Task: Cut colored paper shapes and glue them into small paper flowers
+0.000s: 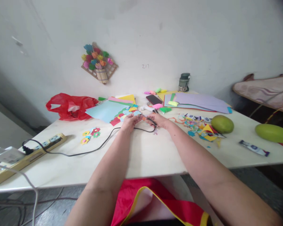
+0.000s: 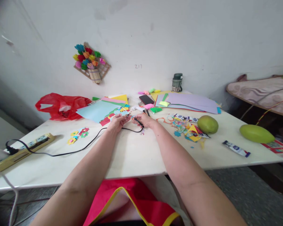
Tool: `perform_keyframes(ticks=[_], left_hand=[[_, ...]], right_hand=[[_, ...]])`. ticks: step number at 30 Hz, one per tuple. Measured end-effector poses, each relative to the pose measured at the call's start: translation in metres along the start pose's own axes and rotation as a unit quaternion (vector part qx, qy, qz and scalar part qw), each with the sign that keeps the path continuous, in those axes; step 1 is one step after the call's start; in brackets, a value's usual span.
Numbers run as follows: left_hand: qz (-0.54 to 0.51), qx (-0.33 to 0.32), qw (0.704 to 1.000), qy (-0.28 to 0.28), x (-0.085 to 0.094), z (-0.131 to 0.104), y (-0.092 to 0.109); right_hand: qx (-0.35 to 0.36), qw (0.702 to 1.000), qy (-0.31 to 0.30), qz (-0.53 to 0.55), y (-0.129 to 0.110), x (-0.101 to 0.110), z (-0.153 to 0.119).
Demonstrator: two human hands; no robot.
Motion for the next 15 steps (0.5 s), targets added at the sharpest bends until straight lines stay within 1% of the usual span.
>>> perform_keyframes(ticks=[3,6,10,15], left_hand=[[0.0,0.001,1.0,0.002,0.0,0.0,0.0],[0.0,0.003,1.0,-0.002,0.001,0.0,0.0],[0.0,0.002,1.0,-0.003,0.001,0.001,0.0],[-0.016,0.002,1.0,-0.003,0.001,0.001,0.0]], right_hand=[[-0.018,1.0,0.019,0.015,0.005,0.001,0.003],[-0.022,0.999,0.034,0.014,0.007,0.001,0.004],[-0.035,0.998,0.042,0.009,0.001,0.0,0.0],[-0.02,0.998,0.037,-0.05,-0.006,0.002,-0.009]])
Point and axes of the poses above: each hand's wrist, its own z-axis towards the middle knuckle, its own x-axis out of the back of the hand, y = z × x, the point moved 1 cm from there along z, towards the middle knuckle, and after that the axes turned 7 degrees about y, right-handed, at the moved point
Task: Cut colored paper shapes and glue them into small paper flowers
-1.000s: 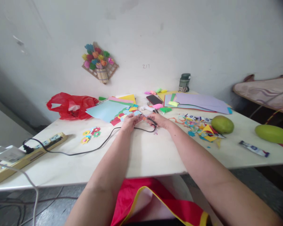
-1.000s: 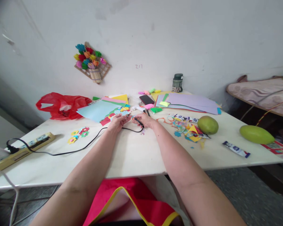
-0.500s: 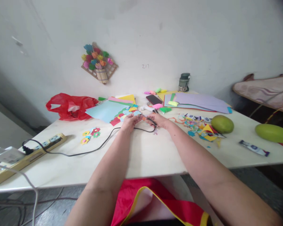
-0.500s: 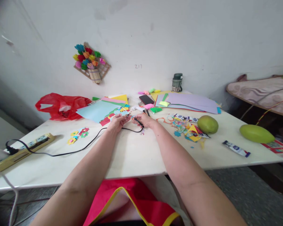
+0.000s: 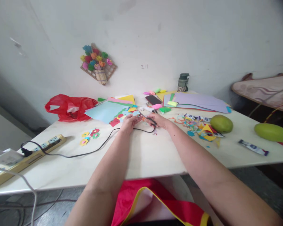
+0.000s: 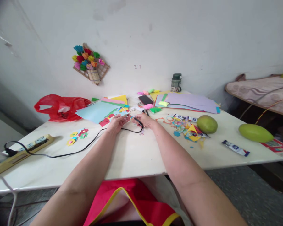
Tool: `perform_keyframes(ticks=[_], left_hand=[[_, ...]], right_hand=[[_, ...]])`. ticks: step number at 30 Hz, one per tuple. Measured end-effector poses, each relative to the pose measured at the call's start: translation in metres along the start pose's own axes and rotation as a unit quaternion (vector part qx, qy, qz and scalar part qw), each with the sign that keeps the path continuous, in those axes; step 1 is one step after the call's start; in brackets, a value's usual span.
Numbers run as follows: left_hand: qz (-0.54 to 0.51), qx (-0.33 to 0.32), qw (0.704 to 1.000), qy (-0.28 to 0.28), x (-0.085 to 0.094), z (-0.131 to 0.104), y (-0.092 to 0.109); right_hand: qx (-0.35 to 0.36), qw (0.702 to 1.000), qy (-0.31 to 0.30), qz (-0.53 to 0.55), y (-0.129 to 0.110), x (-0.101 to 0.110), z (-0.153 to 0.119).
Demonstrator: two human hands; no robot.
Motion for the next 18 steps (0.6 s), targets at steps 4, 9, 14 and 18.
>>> perform_keyframes(ticks=[4,9,14,18], left_hand=[[-0.004,0.01,1.0,0.003,0.001,0.0,0.0],[0.022,0.011,1.0,0.008,0.001,0.0,0.0],[0.036,0.008,0.999,0.007,0.0,0.0,-0.001],[0.044,0.016,0.999,0.017,-0.002,-0.002,0.002]], right_hand=[[0.022,1.0,-0.001,-0.018,0.003,0.003,0.0],[0.031,0.999,-0.013,-0.014,0.007,0.003,0.003],[0.035,0.999,-0.017,0.001,0.009,0.004,0.005],[0.034,0.999,-0.022,0.007,0.011,0.004,0.006]])
Point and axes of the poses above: each hand's wrist, its own z-axis towards the middle knuckle, its own x-axis out of the back of the hand, y = z × x, the point moved 1 cm from there along z, towards the middle knuckle, and after that the axes turned 7 degrees about y, right-handed, at the moved point
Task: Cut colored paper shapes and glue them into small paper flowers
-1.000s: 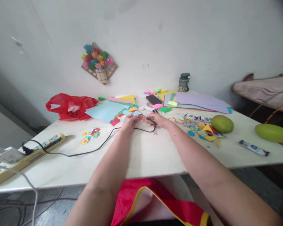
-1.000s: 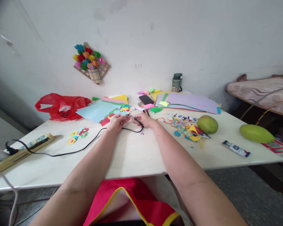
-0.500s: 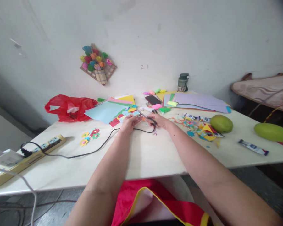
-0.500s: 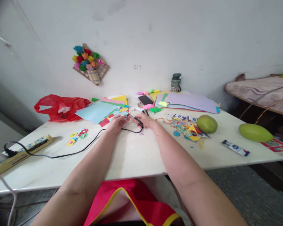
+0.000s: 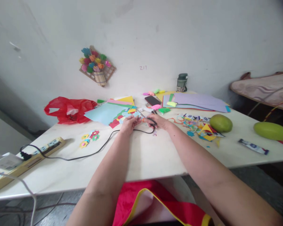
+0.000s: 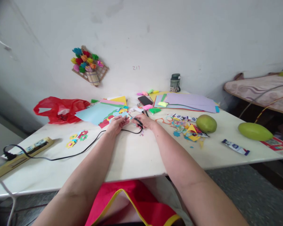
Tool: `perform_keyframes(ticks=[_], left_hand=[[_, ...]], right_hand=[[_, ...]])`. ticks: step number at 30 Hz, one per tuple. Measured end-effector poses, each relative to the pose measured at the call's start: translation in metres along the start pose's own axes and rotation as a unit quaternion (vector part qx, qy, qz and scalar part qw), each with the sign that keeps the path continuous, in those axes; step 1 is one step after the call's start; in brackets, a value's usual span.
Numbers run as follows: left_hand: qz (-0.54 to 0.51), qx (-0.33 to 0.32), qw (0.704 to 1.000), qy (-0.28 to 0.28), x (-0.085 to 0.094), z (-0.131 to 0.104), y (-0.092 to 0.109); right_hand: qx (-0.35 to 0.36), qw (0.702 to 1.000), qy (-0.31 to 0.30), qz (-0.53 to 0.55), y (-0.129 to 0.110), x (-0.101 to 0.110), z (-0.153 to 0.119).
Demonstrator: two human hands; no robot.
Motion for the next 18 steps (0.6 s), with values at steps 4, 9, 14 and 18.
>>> perform_keyframes(ticks=[4,9,14,18], left_hand=[[0.002,0.001,1.0,0.01,-0.0028,-0.0029,0.0028],[0.019,-0.01,1.0,0.009,-0.0039,-0.005,0.0043],[0.035,-0.004,0.999,-0.004,-0.004,-0.0061,0.0047],[0.044,0.015,0.999,-0.019,-0.0044,-0.0057,0.0036]], right_hand=[[0.009,1.0,-0.012,0.003,0.0002,0.0006,-0.0007],[0.018,1.0,-0.025,0.007,-0.0028,-0.0004,-0.0023],[0.012,1.0,-0.014,0.004,-0.002,-0.0012,-0.0005],[0.01,1.0,-0.005,0.0,0.0036,-0.0004,0.0036]])
Point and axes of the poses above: each hand's wrist, its own z-axis towards the middle knuckle, its own x-axis out of the back of the hand, y = z × x, the point moved 1 cm from there along z, towards the middle knuckle, and after that the axes turned 7 degrees about y, right-handed, at the moved point
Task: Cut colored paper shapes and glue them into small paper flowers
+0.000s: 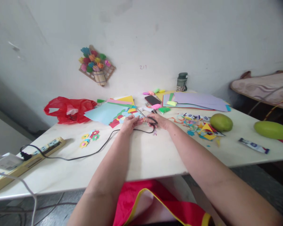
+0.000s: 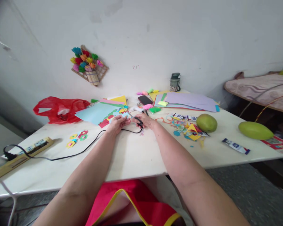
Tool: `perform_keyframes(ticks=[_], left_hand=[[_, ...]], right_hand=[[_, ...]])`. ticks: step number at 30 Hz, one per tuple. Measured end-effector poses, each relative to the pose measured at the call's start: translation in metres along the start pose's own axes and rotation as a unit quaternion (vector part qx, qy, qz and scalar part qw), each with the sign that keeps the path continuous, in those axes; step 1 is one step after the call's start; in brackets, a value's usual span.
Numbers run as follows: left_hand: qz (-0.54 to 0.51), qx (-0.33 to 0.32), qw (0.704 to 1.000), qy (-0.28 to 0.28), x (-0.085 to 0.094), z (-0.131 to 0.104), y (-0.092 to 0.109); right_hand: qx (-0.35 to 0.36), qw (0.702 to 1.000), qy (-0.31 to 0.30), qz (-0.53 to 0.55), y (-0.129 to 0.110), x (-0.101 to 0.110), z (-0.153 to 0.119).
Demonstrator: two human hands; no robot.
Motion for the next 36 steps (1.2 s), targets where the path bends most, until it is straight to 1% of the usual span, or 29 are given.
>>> perform_keyframes(ticks=[5,11,19,28,36], left_hand=[[0.002,0.005,1.0,-0.007,-0.0007,0.0005,-0.0002],[0.0,0.016,1.0,-0.013,-0.0015,-0.0007,0.0016],[-0.008,0.015,1.0,-0.017,-0.0005,0.0017,-0.0016],[-0.012,0.037,0.999,-0.02,-0.0027,-0.001,0.0021],[-0.016,0.031,0.999,-0.024,-0.0013,0.0009,-0.0013]], right_hand=[[-0.003,1.0,-0.001,-0.005,0.0026,0.0002,0.0019],[0.003,1.0,0.009,-0.001,-0.0007,-0.0012,-0.0006],[0.005,1.0,0.011,0.01,-0.0034,-0.0031,-0.0012],[0.001,1.0,0.012,0.007,-0.0032,-0.0027,-0.0004],[0.005,1.0,0.008,0.004,-0.0056,-0.0031,-0.0014]])
Point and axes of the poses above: each hand's wrist, its own z-axis towards the middle knuckle, its own x-axis out of the back of the hand, y = z × x, the point moved 1 cm from there along z, towards the middle knuckle, and after that the axes turned 7 degrees about y, right-handed, at the moved point
